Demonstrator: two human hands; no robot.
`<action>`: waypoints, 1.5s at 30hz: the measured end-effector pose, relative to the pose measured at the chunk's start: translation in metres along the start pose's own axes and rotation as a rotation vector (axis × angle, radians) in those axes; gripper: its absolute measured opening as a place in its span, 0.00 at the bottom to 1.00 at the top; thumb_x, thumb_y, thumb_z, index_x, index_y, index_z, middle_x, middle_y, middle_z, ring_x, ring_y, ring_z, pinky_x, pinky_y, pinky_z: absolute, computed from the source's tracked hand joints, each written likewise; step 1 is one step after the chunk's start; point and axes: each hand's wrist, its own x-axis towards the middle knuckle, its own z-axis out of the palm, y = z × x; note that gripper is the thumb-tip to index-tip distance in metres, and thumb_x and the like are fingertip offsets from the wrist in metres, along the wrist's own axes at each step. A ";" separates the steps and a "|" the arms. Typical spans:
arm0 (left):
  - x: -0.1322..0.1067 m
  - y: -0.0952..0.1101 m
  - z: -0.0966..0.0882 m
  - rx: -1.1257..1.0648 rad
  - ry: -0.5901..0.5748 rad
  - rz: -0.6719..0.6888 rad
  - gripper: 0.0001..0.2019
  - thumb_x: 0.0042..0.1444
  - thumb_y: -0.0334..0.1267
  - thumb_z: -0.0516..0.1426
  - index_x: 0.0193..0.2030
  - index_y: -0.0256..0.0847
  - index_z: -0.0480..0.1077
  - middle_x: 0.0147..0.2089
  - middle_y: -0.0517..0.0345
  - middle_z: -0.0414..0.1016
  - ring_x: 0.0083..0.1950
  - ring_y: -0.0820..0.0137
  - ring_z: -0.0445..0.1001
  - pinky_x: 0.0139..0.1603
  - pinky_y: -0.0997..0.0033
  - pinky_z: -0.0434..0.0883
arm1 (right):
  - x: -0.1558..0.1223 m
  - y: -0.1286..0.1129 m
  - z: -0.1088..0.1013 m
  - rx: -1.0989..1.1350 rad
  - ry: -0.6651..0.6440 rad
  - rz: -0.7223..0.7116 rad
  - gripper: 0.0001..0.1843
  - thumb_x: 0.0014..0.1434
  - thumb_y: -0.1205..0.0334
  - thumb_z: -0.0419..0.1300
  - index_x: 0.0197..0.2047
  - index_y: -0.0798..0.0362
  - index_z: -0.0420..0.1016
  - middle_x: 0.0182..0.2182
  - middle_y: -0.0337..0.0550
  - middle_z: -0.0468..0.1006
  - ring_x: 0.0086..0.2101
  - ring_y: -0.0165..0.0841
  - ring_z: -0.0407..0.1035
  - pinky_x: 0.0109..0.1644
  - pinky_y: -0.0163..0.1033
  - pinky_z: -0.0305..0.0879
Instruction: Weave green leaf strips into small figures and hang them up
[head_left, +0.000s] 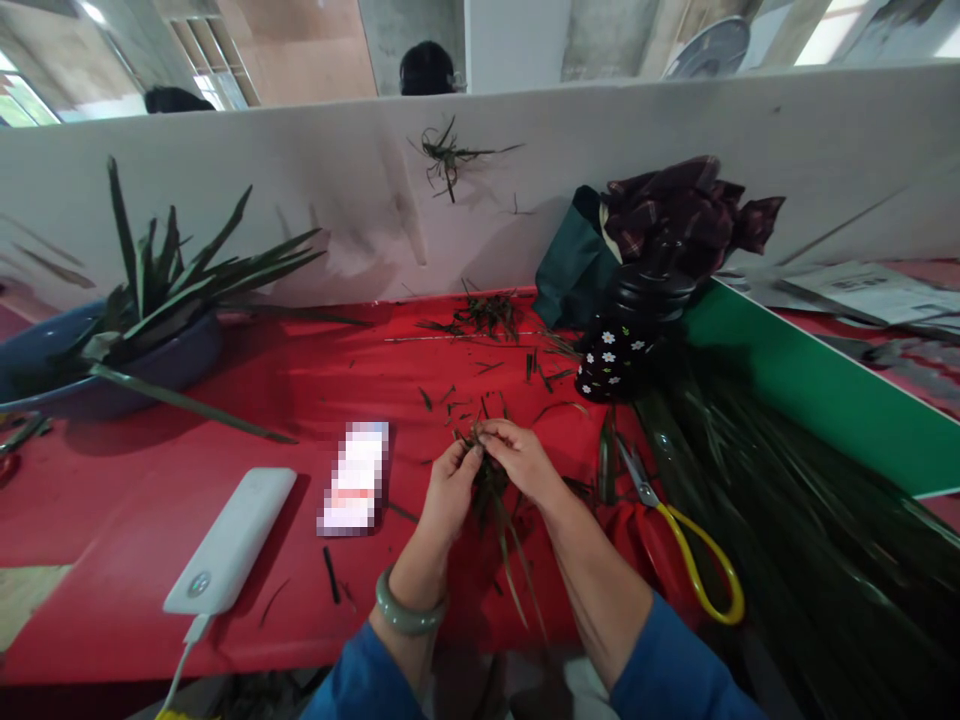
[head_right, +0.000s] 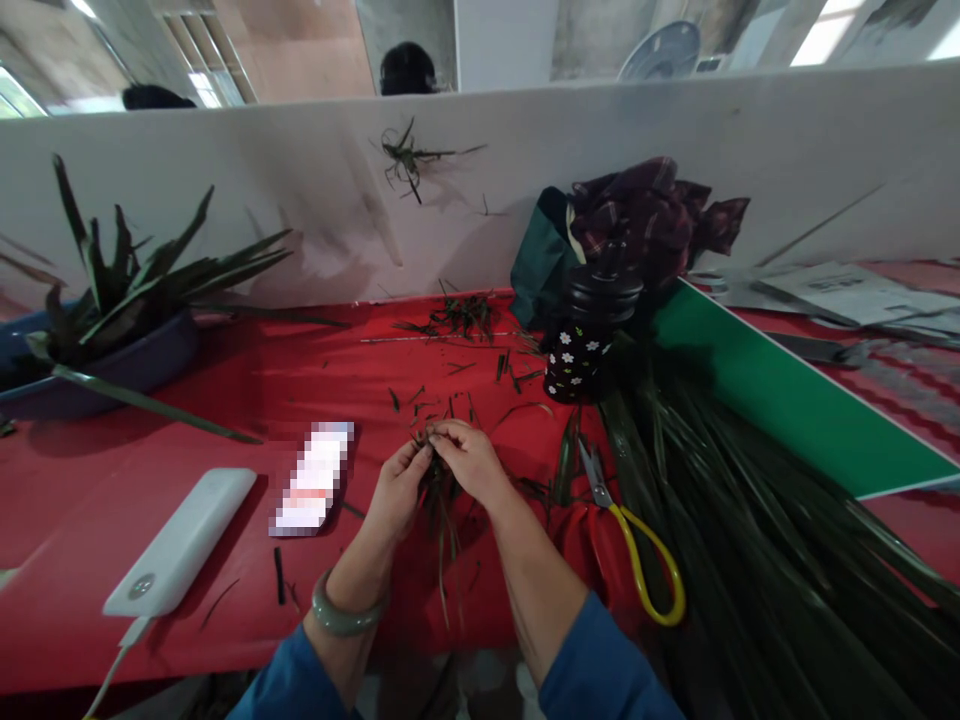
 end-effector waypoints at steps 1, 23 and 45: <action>0.000 0.000 0.000 0.010 -0.004 -0.013 0.13 0.44 0.40 0.57 0.36 0.35 0.67 0.30 0.58 0.71 0.31 0.75 0.68 0.33 0.77 0.64 | 0.000 0.000 -0.001 -0.027 0.003 -0.027 0.07 0.48 0.61 0.54 0.30 0.53 0.71 0.33 0.40 0.70 0.33 0.29 0.64 0.37 0.35 0.61; 0.013 -0.005 -0.017 -0.169 0.190 0.026 0.14 0.44 0.43 0.56 0.36 0.37 0.69 0.32 0.54 0.73 0.35 0.72 0.70 0.38 0.74 0.64 | 0.000 0.011 -0.002 -0.213 -0.203 0.088 0.11 0.46 0.56 0.56 0.31 0.56 0.69 0.26 0.38 0.70 0.27 0.27 0.62 0.31 0.32 0.57; 0.010 -0.004 -0.017 0.180 0.104 0.058 0.10 0.45 0.41 0.55 0.30 0.35 0.68 0.19 0.65 0.65 0.20 0.80 0.60 0.21 0.80 0.57 | 0.003 0.013 -0.001 0.026 -0.071 0.145 0.10 0.47 0.58 0.55 0.33 0.53 0.70 0.24 0.36 0.72 0.25 0.27 0.65 0.30 0.33 0.60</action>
